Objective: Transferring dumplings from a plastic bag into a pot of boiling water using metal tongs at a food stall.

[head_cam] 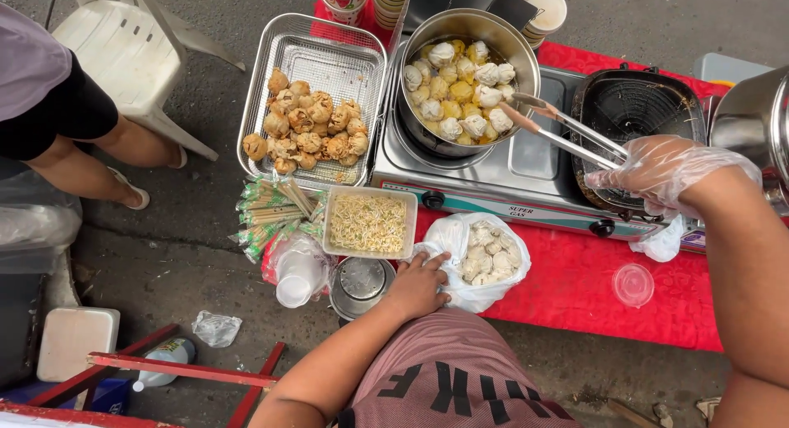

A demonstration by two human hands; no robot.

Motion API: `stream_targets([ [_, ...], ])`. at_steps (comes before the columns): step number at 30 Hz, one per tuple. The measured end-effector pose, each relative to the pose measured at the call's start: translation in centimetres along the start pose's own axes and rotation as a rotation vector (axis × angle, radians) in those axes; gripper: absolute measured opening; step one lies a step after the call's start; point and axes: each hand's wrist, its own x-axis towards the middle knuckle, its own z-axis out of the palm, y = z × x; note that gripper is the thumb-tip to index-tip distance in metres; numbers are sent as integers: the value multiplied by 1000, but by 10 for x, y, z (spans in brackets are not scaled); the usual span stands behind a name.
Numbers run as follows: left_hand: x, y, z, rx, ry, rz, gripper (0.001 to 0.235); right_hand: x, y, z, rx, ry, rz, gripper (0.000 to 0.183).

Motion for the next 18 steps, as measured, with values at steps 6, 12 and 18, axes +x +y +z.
stream_targets([
  [6,-3,2,-1,-8,-2,-7,43,-7,-33,-20,-211,-56,51,65],
  [12,-3,3,0,-14,-14,-26,44,2,-80,-67,-418,80,108,48],
  [18,-6,2,3,-40,20,-5,44,4,-91,-89,-366,106,101,68],
])
